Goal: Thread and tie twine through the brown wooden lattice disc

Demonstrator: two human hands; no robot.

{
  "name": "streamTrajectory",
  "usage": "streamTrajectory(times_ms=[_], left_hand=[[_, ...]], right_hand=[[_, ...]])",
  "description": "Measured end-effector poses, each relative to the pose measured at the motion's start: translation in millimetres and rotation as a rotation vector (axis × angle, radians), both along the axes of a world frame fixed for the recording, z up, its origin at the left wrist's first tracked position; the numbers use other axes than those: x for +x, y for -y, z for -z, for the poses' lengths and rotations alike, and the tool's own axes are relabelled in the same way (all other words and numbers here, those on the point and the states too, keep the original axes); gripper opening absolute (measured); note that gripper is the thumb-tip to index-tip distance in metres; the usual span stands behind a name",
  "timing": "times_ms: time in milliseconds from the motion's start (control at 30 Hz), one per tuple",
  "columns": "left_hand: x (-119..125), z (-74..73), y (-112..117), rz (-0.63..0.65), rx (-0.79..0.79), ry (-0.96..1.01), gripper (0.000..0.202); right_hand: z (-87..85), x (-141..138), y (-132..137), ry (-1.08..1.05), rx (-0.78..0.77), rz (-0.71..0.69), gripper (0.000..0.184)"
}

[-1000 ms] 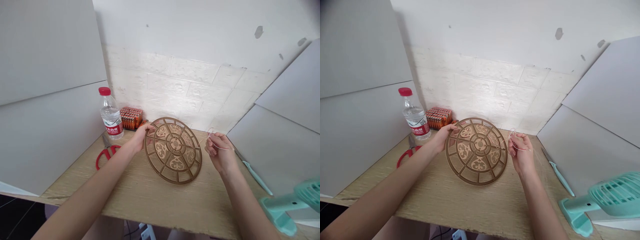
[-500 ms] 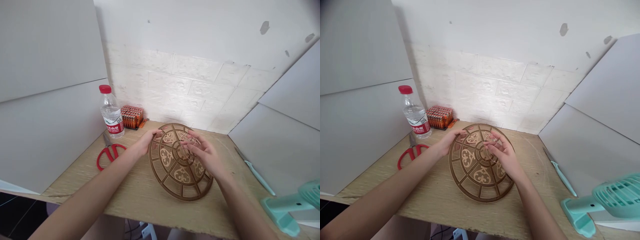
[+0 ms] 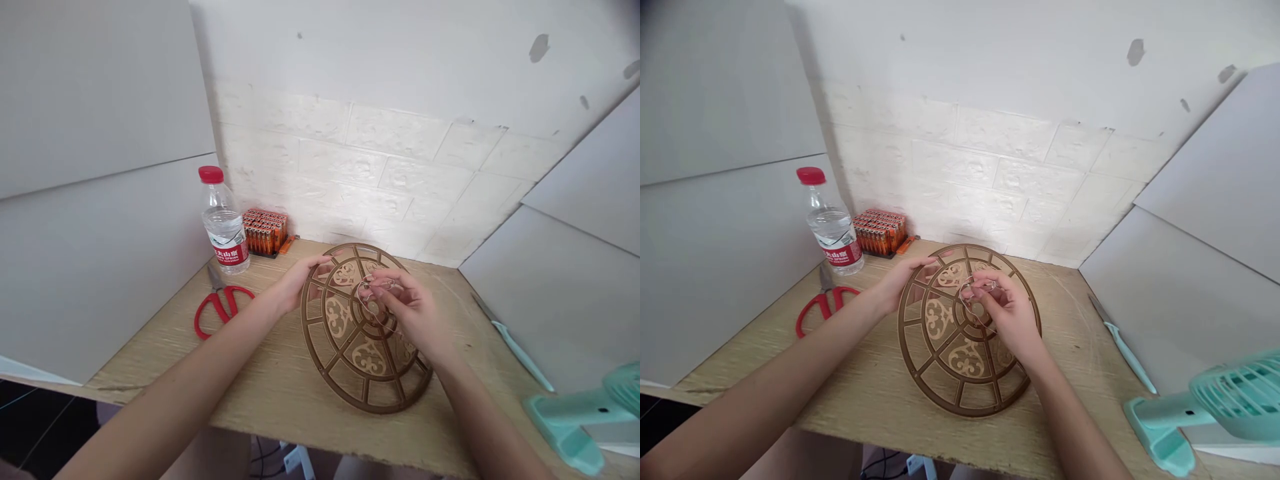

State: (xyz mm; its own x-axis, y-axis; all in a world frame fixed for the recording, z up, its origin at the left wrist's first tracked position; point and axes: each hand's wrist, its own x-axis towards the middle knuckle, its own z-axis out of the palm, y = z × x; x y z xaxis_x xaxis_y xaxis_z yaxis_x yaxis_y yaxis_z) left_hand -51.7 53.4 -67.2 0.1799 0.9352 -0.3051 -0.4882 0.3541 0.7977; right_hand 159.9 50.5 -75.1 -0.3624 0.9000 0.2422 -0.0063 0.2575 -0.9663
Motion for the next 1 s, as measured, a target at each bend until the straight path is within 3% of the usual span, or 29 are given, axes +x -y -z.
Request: streamTrajectory(times_ms=[367, 600, 867, 1000], left_hand=[[0.5, -1.1, 0.5, 0.010, 0.005, -0.003, 0.036], [0.7, -1.1, 0.7, 0.012, 0.015, -0.001, 0.037], [-0.7, 3.1, -1.7, 0.028, 0.023, -0.004, 0.032], [-1.5, 4.6, -1.6, 0.033, 0.028, -0.001, 0.025]], right_hand=[[2.0, 2.2, -5.8, -0.082, -0.104, -0.103, 0.017], [-3.2, 4.2, -2.3, -0.010, -0.021, -0.129, 0.019], [-1.7, 3.2, -0.2, -0.085, -0.059, -0.107, 0.030], [-0.8, 2.6, -2.1, 0.027, -0.040, 0.032, 0.032]])
